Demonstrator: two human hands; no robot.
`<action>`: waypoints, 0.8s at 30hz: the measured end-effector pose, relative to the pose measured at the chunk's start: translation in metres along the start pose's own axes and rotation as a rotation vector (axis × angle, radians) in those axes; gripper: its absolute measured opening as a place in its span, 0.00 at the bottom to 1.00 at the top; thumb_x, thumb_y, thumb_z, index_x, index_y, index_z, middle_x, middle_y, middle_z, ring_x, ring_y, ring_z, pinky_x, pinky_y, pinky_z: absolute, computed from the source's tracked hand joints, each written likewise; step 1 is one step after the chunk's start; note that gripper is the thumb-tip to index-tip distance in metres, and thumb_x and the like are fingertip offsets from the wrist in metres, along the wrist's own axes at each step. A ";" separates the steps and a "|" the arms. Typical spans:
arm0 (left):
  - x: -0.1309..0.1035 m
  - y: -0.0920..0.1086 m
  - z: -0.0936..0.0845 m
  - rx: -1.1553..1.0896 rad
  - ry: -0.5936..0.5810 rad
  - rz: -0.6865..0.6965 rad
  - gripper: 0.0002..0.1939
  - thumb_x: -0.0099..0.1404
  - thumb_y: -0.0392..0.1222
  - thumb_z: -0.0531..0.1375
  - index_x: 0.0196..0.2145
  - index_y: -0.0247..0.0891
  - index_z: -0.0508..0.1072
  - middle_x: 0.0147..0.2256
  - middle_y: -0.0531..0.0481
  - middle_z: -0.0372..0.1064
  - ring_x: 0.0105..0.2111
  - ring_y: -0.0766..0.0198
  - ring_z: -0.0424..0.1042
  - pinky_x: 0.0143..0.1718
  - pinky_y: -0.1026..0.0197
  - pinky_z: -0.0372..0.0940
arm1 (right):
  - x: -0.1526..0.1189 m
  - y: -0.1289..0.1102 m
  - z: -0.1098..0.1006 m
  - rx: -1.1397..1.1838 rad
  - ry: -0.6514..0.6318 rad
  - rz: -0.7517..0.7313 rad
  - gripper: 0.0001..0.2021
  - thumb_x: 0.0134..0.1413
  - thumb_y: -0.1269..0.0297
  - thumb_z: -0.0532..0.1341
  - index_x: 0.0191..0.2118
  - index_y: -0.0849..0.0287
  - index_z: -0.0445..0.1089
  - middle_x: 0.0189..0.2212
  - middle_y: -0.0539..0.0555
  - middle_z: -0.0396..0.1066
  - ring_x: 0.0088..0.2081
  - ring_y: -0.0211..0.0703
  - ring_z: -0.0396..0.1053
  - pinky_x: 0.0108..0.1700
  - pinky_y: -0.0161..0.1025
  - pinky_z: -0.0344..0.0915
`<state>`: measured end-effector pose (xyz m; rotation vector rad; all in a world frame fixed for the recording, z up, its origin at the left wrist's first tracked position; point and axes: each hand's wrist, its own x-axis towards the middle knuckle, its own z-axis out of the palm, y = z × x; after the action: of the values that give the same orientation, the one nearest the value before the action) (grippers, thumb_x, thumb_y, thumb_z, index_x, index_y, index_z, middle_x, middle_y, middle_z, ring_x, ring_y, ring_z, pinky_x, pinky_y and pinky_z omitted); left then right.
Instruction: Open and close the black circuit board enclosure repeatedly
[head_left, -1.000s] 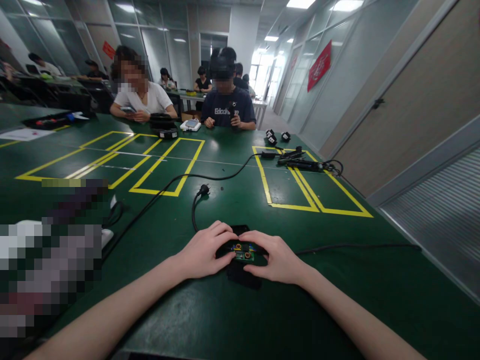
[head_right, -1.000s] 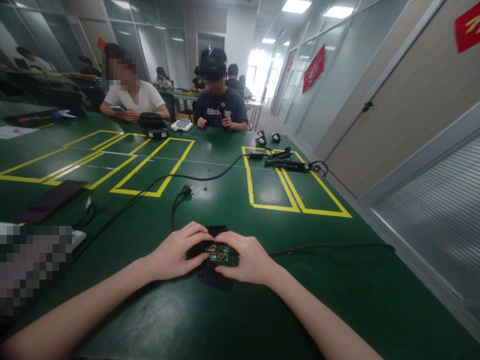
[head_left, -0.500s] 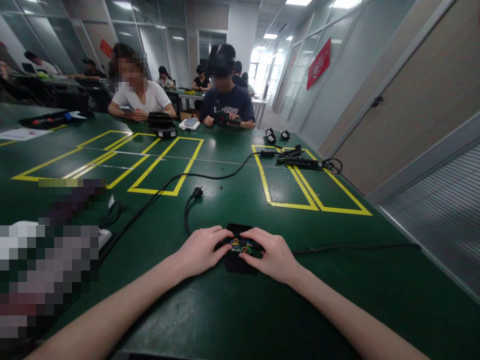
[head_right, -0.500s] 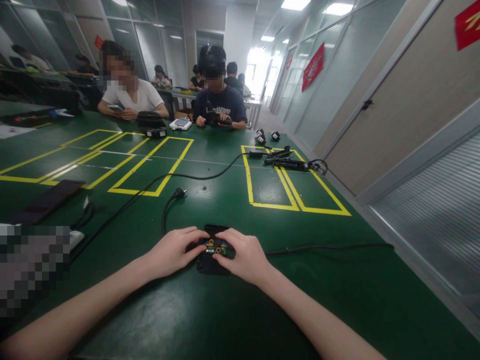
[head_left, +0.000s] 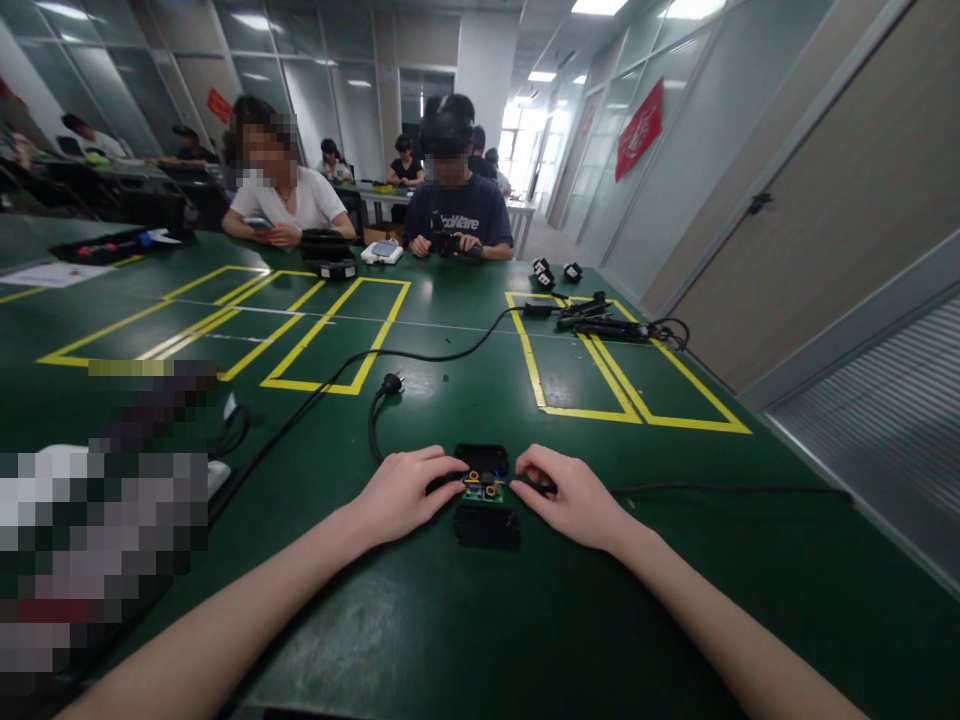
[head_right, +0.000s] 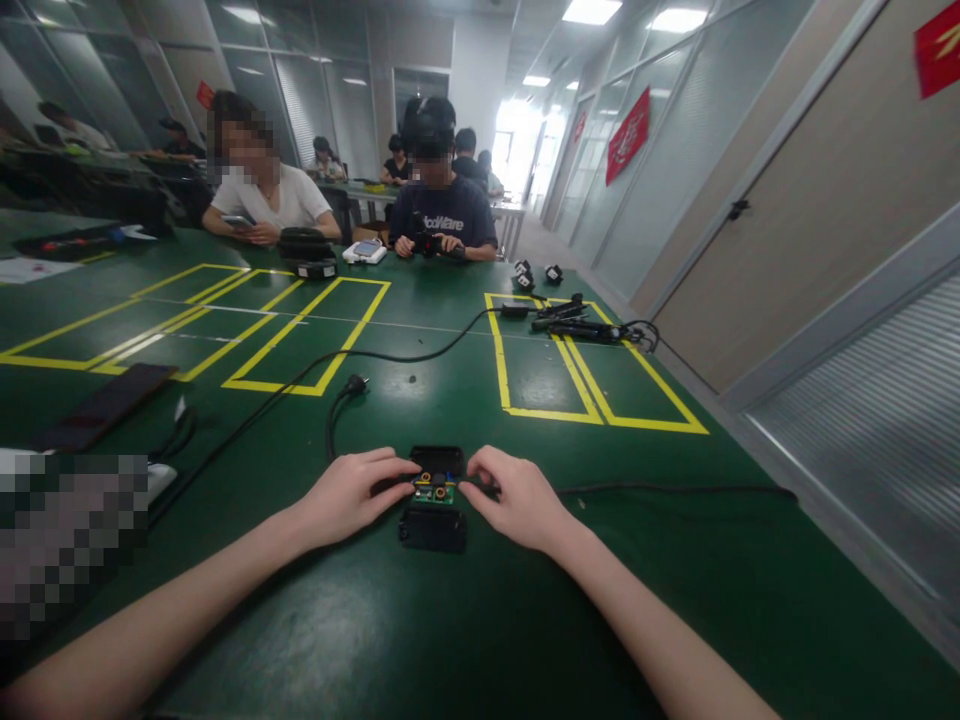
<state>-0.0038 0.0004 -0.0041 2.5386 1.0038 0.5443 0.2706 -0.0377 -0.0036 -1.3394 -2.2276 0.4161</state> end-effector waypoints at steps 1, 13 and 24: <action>0.000 0.000 0.000 -0.004 0.007 0.004 0.12 0.76 0.44 0.59 0.51 0.41 0.79 0.40 0.49 0.77 0.36 0.62 0.77 0.39 0.63 0.69 | 0.000 0.003 -0.002 -0.007 -0.020 0.006 0.08 0.66 0.61 0.61 0.34 0.56 0.69 0.28 0.49 0.71 0.27 0.40 0.68 0.29 0.35 0.60; -0.006 0.005 -0.014 -0.162 -0.080 0.162 0.28 0.58 0.59 0.72 0.49 0.39 0.79 0.36 0.51 0.76 0.32 0.62 0.76 0.33 0.64 0.66 | -0.004 -0.006 -0.014 0.347 -0.242 0.006 0.20 0.68 0.50 0.59 0.31 0.59 0.77 0.24 0.50 0.72 0.25 0.37 0.65 0.27 0.34 0.60; -0.006 0.003 -0.005 -0.060 -0.077 0.028 0.16 0.61 0.51 0.70 0.44 0.41 0.79 0.36 0.52 0.77 0.33 0.61 0.77 0.35 0.63 0.67 | -0.003 -0.005 -0.003 0.255 -0.198 0.029 0.16 0.69 0.54 0.59 0.35 0.58 0.79 0.27 0.51 0.76 0.26 0.39 0.69 0.28 0.35 0.62</action>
<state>-0.0086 -0.0049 0.0000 2.5039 0.9123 0.4728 0.2701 -0.0423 0.0005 -1.2418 -2.2209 0.8456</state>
